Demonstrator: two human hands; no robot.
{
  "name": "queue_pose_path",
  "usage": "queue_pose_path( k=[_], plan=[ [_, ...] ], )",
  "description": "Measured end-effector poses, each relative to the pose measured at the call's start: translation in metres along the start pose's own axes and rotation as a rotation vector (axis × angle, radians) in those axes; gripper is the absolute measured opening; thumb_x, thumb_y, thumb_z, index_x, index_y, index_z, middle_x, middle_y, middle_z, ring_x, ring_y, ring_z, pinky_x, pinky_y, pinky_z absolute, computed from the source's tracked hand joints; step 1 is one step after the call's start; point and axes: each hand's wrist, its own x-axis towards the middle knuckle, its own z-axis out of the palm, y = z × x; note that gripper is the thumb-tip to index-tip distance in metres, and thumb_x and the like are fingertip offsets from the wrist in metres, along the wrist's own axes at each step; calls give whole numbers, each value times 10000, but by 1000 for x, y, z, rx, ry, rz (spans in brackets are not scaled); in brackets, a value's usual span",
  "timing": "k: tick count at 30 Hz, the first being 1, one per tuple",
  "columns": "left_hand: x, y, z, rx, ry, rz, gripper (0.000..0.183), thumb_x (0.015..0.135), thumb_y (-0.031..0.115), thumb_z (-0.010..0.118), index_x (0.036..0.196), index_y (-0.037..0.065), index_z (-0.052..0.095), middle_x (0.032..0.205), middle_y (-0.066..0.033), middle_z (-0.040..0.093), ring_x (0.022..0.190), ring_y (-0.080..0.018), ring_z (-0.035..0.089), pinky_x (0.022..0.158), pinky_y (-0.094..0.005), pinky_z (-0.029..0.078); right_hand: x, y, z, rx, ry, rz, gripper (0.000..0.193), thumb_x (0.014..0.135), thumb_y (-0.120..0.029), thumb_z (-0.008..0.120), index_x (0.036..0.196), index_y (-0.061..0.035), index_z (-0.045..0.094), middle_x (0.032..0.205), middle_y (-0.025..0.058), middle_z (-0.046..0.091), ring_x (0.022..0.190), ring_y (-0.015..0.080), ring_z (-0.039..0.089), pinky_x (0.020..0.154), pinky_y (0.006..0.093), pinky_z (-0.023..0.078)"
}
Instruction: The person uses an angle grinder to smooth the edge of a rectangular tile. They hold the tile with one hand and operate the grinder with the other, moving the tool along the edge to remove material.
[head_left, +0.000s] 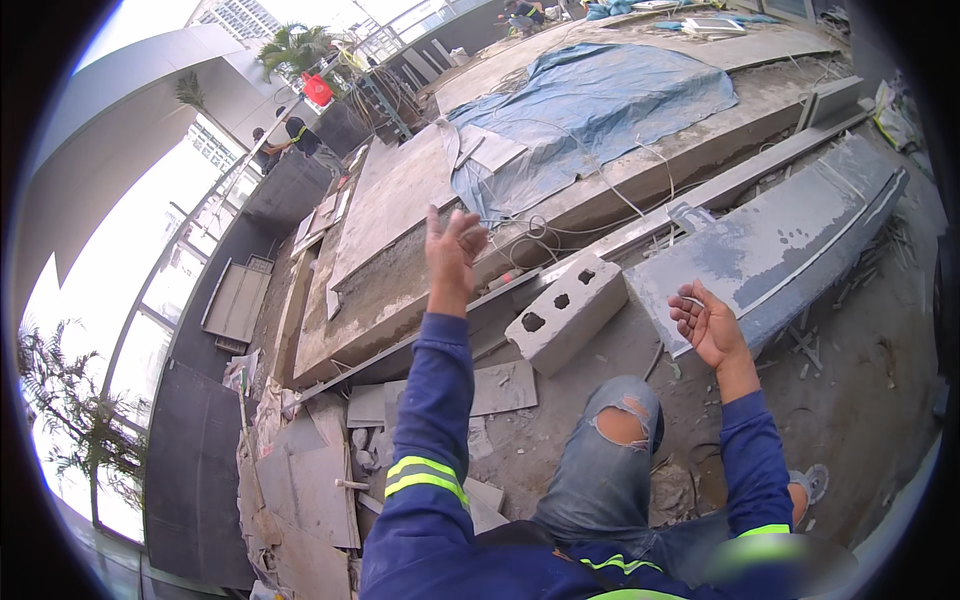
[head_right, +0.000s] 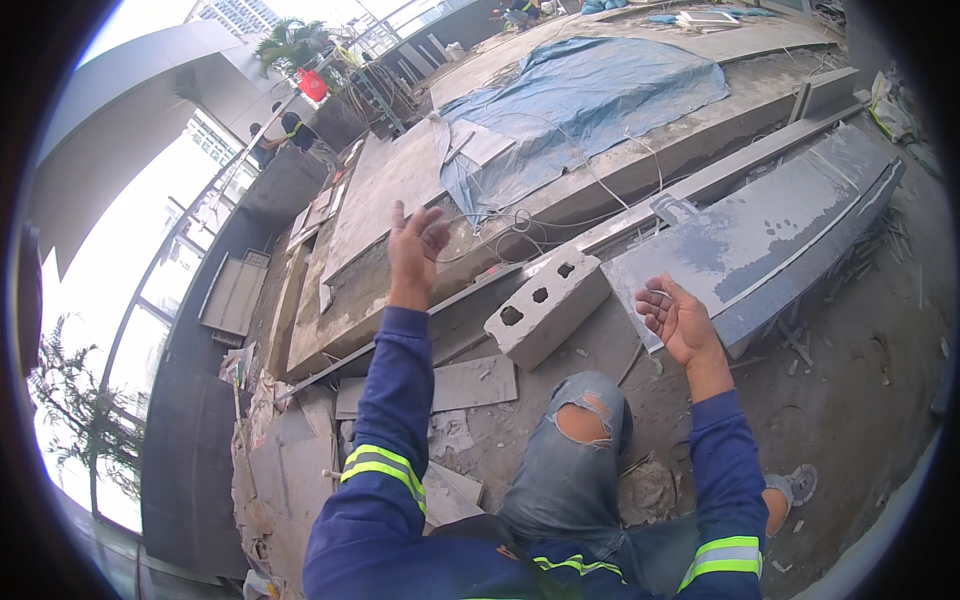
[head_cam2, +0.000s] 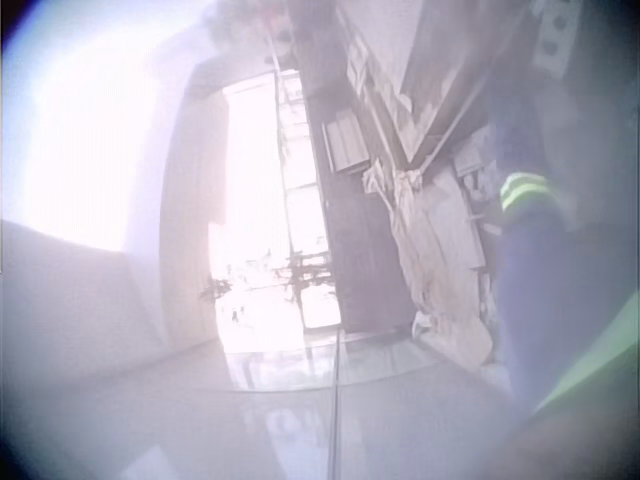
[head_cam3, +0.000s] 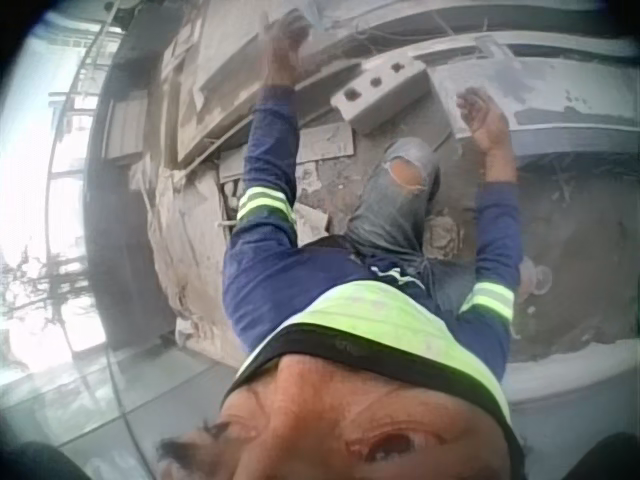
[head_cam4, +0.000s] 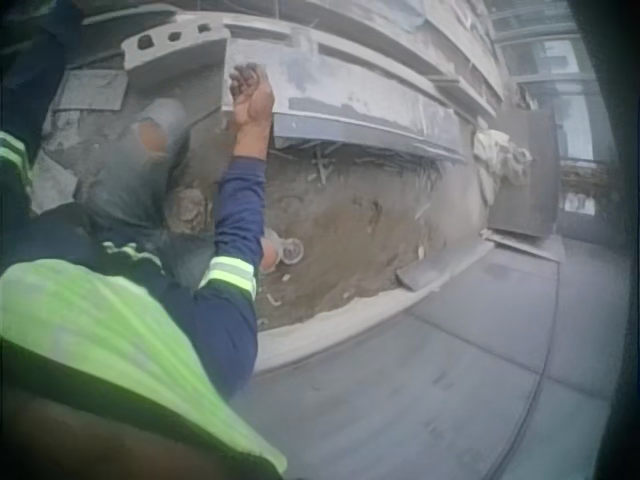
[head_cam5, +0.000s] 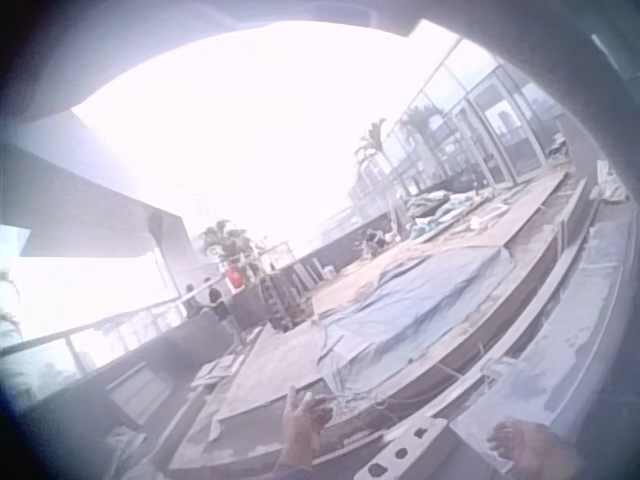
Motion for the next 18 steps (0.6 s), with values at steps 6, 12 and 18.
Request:
queue_pose_path(
  k=[6, 12, 18],
  plan=[
    [136, 188, -103, 382, 244, 108, 1010, 1092, 323, 687, 1743, 38, -31, 1209, -154, 754, 859, -232, 768, 745, -402, 642, -16, -25, 5, 36, 18, -143, 307, 1109, -398, 659, 1198, -105, 672, 1067, 61, 760, 895, 142, 741, 750, 269, 596],
    [115, 181, -92, 344, 197, 35, 816, 1088, 317, 684, 1669, 23, 192, 1199, -141, 747, 875, -243, 766, 765, -410, 645, -29, -36, 9, 29, -13, -179, 307, 1119, -382, 647, 1232, -97, 676, 1072, 64, 770, 889, 132, 743, 749, 256, 598],
    [108, 182, -119, 437, 258, -20, 878, 1072, 317, 705, 1678, 41, 132, 1225, -171, 741, 941, -263, 768, 769, -406, 646, -53, -56, 18, -7, -8, -263, 316, 1126, -384, 641, 1250, -95, 678, 1066, 49, 767, 891, 113, 741, 739, 238, 596]
  ],
)
